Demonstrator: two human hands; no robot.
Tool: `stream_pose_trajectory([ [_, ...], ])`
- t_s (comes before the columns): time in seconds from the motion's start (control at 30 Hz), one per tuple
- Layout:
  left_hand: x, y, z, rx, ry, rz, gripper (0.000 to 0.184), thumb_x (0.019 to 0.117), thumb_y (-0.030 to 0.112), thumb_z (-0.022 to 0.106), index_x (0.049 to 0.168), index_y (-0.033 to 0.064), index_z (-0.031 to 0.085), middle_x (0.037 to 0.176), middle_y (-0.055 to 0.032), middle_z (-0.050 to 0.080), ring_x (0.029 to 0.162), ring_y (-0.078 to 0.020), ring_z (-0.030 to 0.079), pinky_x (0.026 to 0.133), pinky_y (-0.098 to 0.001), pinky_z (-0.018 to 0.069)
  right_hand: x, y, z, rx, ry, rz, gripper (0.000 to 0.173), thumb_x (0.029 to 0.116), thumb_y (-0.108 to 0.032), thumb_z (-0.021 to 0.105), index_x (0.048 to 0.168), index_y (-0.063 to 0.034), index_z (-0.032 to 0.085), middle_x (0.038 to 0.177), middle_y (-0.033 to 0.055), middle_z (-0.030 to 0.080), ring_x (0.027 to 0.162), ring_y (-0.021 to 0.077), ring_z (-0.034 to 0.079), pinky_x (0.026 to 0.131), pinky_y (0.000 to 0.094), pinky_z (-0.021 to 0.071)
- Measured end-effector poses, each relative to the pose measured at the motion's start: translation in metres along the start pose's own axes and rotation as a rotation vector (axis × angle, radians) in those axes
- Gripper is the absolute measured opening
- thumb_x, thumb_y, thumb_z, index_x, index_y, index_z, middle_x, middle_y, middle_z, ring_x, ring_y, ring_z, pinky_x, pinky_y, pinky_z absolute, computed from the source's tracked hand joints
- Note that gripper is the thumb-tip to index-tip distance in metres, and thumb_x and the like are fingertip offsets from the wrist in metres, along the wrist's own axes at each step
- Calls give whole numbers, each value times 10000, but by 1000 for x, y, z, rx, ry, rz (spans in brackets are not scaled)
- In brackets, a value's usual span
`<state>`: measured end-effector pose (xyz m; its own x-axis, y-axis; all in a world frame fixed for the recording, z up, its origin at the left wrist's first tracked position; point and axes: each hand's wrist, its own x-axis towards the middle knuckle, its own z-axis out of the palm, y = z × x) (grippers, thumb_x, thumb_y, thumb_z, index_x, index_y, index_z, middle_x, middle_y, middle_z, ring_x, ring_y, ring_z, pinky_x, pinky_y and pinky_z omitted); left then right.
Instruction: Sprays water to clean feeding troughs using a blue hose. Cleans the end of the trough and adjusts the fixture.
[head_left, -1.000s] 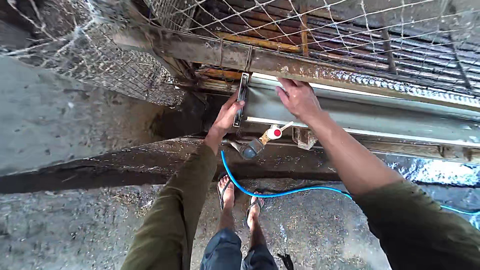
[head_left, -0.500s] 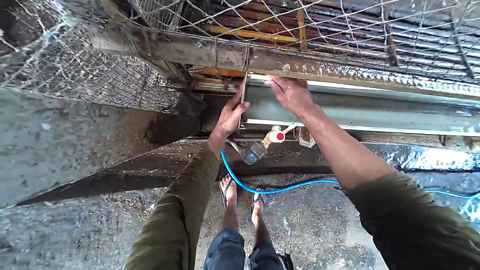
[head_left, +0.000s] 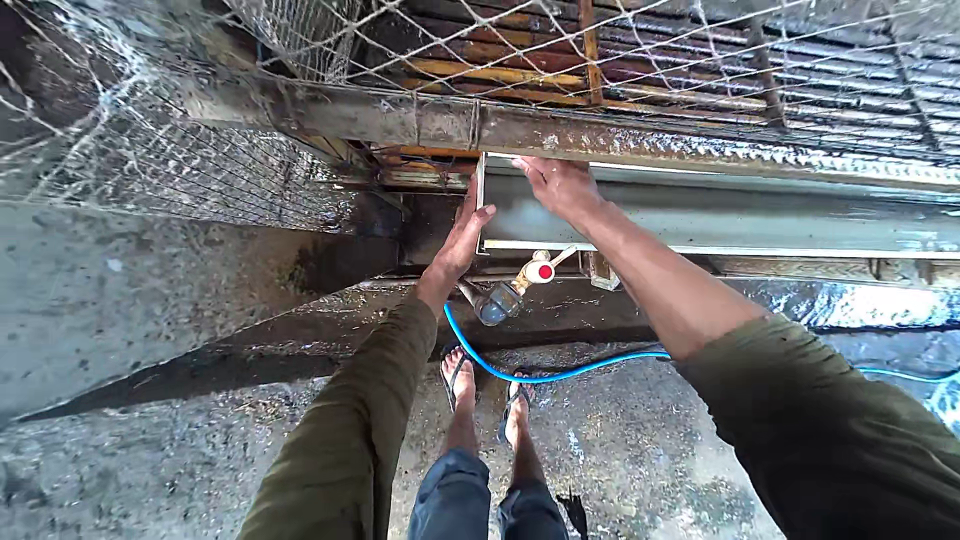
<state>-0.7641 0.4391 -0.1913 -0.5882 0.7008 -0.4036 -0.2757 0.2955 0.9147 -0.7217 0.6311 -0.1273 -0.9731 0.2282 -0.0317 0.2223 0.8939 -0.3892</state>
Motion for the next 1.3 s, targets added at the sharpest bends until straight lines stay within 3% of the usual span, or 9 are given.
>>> stream_pose_trajectory([
  [0.1, -2, 4, 3, -77, 15, 32, 955, 927, 626, 420, 1666, 146, 52, 1729, -78, 98, 1570, -129, 147, 1272, -394, 157, -4, 2, -18, 20, -224, -32, 465, 1123, -335, 395, 1393, -25, 612, 1362, 223, 639, 1322, 388, 577, 1139, 577, 405],
  [0.23, -1, 3, 3, -109, 14, 35, 969, 920, 641, 418, 1665, 141, 53, 1726, -73, 118, 1558, -109, 179, 1262, -370, 191, -74, 31, -36, 10, -103, -177, 455, 1087, -290, 437, 1424, -29, 597, 1478, 173, 575, 1408, 339, 511, 1193, 523, 377],
  [0.33, 0, 3, 0, -114, 15, -6, 942, 918, 613, 409, 1666, 151, 70, 1708, -77, 189, 1518, -103, 272, 1233, -367, 257, -120, 70, -51, -68, -230, -179, 522, 1047, -455, 455, 1272, -58, 710, 1210, 202, 700, 1173, 392, 651, 973, 585, 517],
  [0.47, 0, 7, 0, -157, 43, -66, 904, 913, 591, 423, 1660, 170, 138, 1635, -74, 349, 1423, -92, 404, 1181, -358, 341, -131, 99, -43, -11, -181, -361, 406, 1047, -367, 520, 1128, -39, 745, 915, 183, 694, 880, 376, 694, 740, 514, 576],
  [0.7, 2, 9, 19, -195, 193, 65, 769, 1034, 545, 299, 1646, 95, 180, 1682, -91, 261, 1497, -102, 325, 1226, -329, 295, -126, 100, -35, 2, -83, -442, 366, 1030, -280, 521, 921, 14, 711, 827, 164, 683, 760, 334, 707, 593, 452, 576],
  [0.9, -17, -1, 21, -165, 202, 211, 920, 972, 797, 158, 1671, 210, 48, 1736, 32, 89, 1571, -110, 152, 1283, -419, 182, -129, 98, -30, 3, -99, -419, 348, 1025, -263, 515, 897, 1, 703, 803, 145, 671, 728, 310, 703, 552, 437, 562],
  [1.0, -12, -6, 24, -217, 238, 266, 875, 1012, 735, 132, 1668, 166, 23, 1739, 15, 59, 1578, -101, 115, 1292, -397, 143, -128, 97, -29, 15, -89, -422, 357, 1028, -261, 506, 881, 0, 701, 788, 141, 670, 708, 302, 701, 536, 430, 557],
  [1.1, -13, -8, 20, -199, 191, 160, 648, 1101, 500, 169, 1652, 160, 193, 1689, 6, 273, 1494, -71, 331, 1231, -348, 296, -129, 98, -31, 19, -124, -425, 368, 1035, -267, 505, 901, 11, 705, 809, 154, 681, 726, 316, 711, 554, 442, 568],
  [1.3, 13, 1, -7, -91, 116, 59, 571, 1101, 346, 184, 1615, 124, 298, 1656, -48, 331, 1493, -113, 345, 1228, -368, 307, -130, 98, -29, 24, -140, -420, 402, 1046, -286, 482, 898, 19, 698, 808, 160, 669, 725, 324, 703, 552, 448, 564],
])
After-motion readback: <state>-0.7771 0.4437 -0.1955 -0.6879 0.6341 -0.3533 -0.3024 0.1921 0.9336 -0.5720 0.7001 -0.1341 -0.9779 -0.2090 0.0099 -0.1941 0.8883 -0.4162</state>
